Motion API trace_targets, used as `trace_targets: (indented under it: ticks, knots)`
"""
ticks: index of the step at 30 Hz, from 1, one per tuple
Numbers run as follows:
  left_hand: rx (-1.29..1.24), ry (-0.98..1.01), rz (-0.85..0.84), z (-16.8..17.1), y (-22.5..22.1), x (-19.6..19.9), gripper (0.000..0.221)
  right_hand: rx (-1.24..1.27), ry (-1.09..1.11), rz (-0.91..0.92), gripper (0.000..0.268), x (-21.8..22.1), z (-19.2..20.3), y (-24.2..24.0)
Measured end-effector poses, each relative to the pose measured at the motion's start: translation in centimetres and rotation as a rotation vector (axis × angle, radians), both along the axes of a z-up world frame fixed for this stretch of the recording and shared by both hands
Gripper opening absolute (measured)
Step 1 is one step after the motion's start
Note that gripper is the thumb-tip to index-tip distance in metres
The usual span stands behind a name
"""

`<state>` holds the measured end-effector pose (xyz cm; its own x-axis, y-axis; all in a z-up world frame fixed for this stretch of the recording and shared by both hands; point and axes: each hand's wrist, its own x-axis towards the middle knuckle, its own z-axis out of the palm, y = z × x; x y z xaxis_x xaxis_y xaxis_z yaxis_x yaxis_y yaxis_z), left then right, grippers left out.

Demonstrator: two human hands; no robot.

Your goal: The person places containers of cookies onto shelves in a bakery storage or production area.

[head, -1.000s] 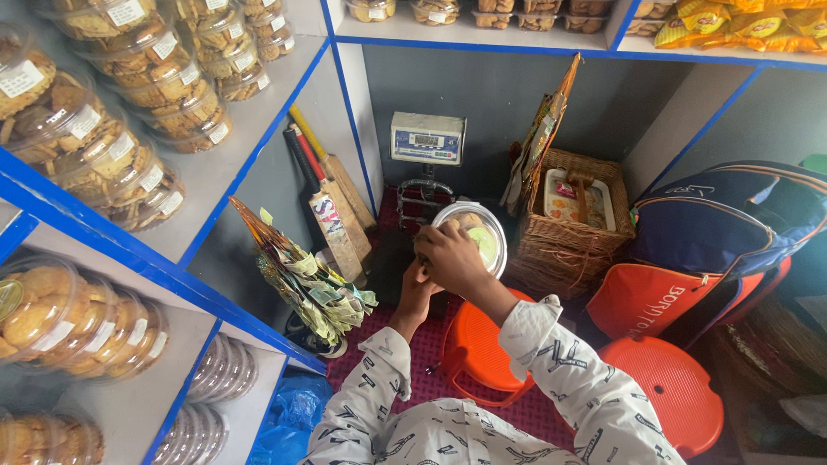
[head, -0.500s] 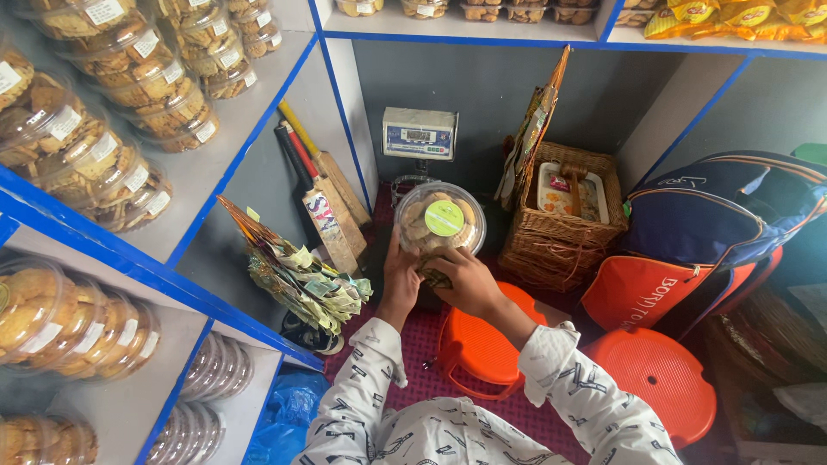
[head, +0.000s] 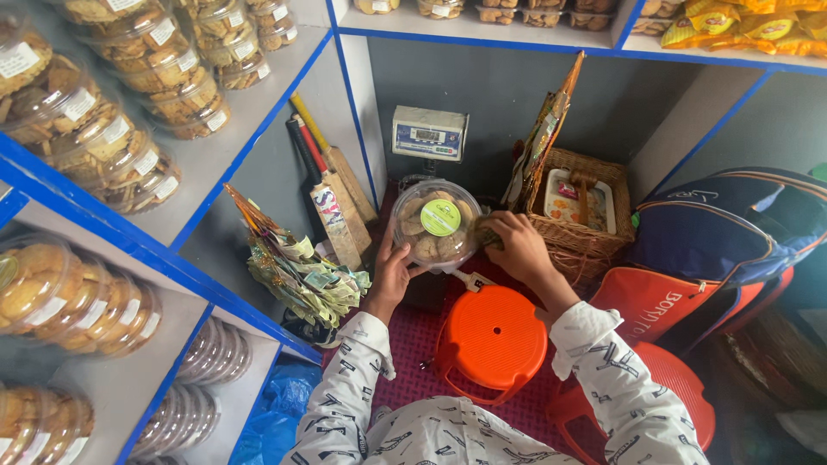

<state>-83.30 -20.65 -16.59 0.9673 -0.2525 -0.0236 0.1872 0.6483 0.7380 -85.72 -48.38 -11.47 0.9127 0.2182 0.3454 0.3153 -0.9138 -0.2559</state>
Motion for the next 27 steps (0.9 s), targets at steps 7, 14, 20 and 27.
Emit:
trace_targets:
  ticks: [7,14,20,27]
  knots:
    - [0.049,-0.062,-0.092,-2.1,-0.9,-0.6,0.086,-0.123,0.006,-0.051,0.06,2.8,1.3,-1.3]
    - [0.138,-0.115,-0.097,-1.9,-1.2,-1.0,0.087,-0.143,0.028,0.081,0.057,4.0,3.4,-1.4]
    - [0.267,-0.166,-0.071,-2.0,-1.9,-1.4,0.085,-0.169,0.021,0.194,0.054,3.0,4.2,1.0]
    - [0.174,-0.018,0.035,-1.0,-2.2,-1.6,0.086,0.113,0.086,0.309,0.044,0.4,1.8,1.9]
